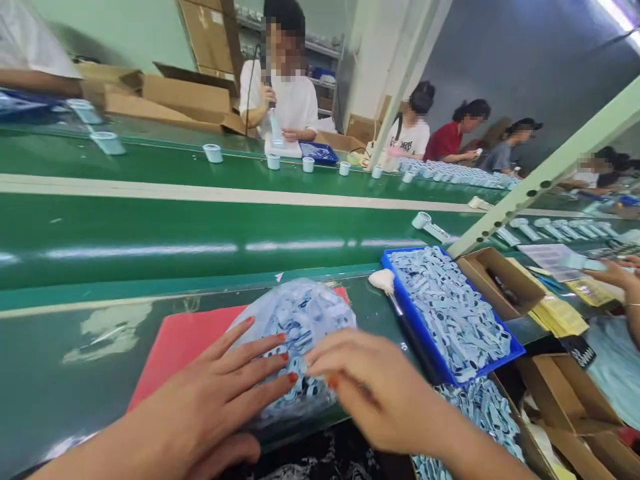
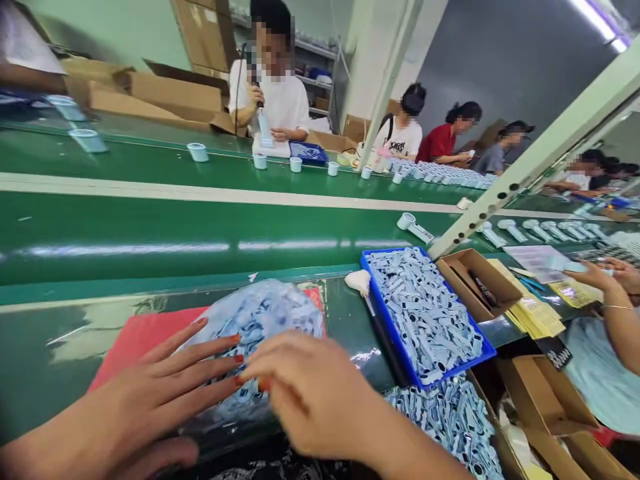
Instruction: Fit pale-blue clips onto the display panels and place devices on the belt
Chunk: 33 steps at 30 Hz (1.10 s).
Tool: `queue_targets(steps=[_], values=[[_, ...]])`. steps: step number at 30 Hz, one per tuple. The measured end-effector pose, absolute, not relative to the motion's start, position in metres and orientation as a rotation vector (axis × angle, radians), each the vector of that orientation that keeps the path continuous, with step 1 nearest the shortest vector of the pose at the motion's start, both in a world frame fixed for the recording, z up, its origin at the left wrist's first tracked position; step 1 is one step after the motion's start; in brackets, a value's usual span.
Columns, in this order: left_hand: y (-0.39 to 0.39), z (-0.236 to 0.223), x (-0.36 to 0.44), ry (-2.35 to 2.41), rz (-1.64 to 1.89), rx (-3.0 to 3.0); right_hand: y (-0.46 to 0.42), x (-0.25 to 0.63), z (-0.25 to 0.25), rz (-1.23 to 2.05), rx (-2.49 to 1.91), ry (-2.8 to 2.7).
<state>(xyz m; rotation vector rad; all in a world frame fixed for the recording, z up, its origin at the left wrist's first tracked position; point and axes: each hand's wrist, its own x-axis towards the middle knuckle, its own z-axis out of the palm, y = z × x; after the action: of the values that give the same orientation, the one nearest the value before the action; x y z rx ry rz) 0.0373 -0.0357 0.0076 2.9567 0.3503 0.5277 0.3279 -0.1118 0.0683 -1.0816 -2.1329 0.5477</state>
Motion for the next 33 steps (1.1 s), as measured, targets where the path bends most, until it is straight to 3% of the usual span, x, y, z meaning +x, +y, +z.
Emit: queue_targets(steps=[4,9,13,21,24,28,33], values=[[-0.034,0.001,0.032,0.385,0.695,3.053,-0.119,0.296,0.037,0.265,-1.364,-2.581],[-0.037,0.007,0.016,0.392,0.720,2.960,-0.116,0.284,0.033,-0.097,-1.589,-2.466],[-0.036,0.015,0.012,0.412,0.635,3.038,-0.096,0.259,0.030,-0.077,-1.477,-2.502],[-0.033,0.011,0.011,0.437,0.706,2.968,-0.041,0.234,0.018,-0.009,-1.732,-2.544],[-0.033,0.013,0.011,0.447,0.678,2.953,-0.041,0.240,0.020,0.140,-1.662,-2.450],[-0.034,0.023,0.012,0.445,0.688,2.834,-0.055,0.257,0.024,0.622,-1.399,-1.981],[-0.034,0.037,0.029,0.612,1.089,2.559,-0.074,0.267,0.030,1.174,-1.228,-1.401]])
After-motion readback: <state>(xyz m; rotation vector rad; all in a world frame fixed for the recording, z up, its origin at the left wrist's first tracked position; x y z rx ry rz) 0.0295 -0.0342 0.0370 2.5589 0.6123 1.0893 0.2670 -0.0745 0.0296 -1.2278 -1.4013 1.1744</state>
